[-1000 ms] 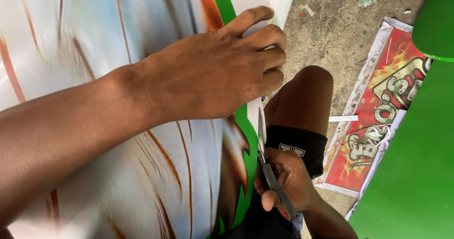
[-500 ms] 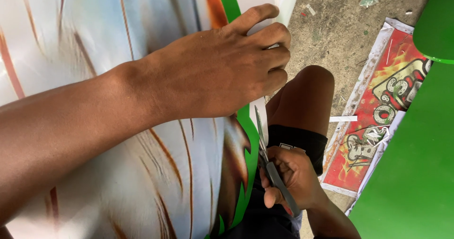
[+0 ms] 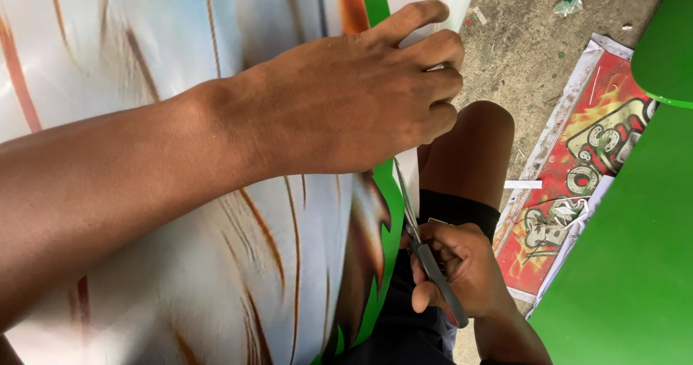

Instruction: A person uses scissors to carefully cut out a large printed graphic from a vinyl sheet on the floor.

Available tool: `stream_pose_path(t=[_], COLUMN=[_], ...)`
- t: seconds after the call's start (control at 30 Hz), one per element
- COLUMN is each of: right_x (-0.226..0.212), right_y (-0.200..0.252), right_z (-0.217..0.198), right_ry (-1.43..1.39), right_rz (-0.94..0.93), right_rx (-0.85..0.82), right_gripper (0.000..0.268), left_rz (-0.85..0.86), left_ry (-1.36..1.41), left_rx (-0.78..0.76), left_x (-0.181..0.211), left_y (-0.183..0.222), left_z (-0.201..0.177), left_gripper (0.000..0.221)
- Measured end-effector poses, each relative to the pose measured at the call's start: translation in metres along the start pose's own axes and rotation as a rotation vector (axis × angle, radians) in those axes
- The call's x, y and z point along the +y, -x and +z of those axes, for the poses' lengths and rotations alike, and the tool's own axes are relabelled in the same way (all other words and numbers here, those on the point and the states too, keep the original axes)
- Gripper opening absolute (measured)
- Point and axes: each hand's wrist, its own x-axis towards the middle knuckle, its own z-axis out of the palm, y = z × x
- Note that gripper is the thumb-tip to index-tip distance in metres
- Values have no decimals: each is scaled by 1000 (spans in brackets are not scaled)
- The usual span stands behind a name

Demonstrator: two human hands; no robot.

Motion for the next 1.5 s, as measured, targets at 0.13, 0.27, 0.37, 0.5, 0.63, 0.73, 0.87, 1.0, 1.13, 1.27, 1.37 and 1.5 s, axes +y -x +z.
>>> stream_pose_path(t=[0.13,0.27,0.37,0.5,0.63,0.73,0.87,1.0,1.13,1.27,1.37,1.5], right_x=[-8,-10,-6,-3,-1,0,-1,0,-1,-1,-2,-2], right_y=[-2,-3,-3,-1,1,1,0,0,-1,-2,-3,-4], right_z=[-3,-4,-5,-5,-6,-6,-6,-8,-11,-13,-15,-16], right_ry=[53,83,91,89,98,94,140,155,185,150,178,198], right_rz=[48,60,50,57,63,77,11,-12,23,9,0,1], right_rx=[6,5,2,21,22,38,48,50,56,30,29,31], right_gripper=[73,72,70,70,69,70,71,67,60,63,62,60], left_rz=[-6,-5,-8,-7,-10,-12,-12,-15,-17,-12,-11,-14], left_ry=[-36,-25,-24,-20,-10,-16,-35,-58,-65,-58,-72,-55], left_rx=[-6,0,23,26,28,28,35,61,52,45,47,40], left_x=[1,0,0,0,0,0,1,1,1,1,1,1], left_y=[1,1,1,1,1,1,2,2,2,2,2,2], left_z=[0,1,2,3,3,3,3,4,5,7,7,8], left_gripper=[16,15,14,13,13,13,14,15,15,13,14,17])
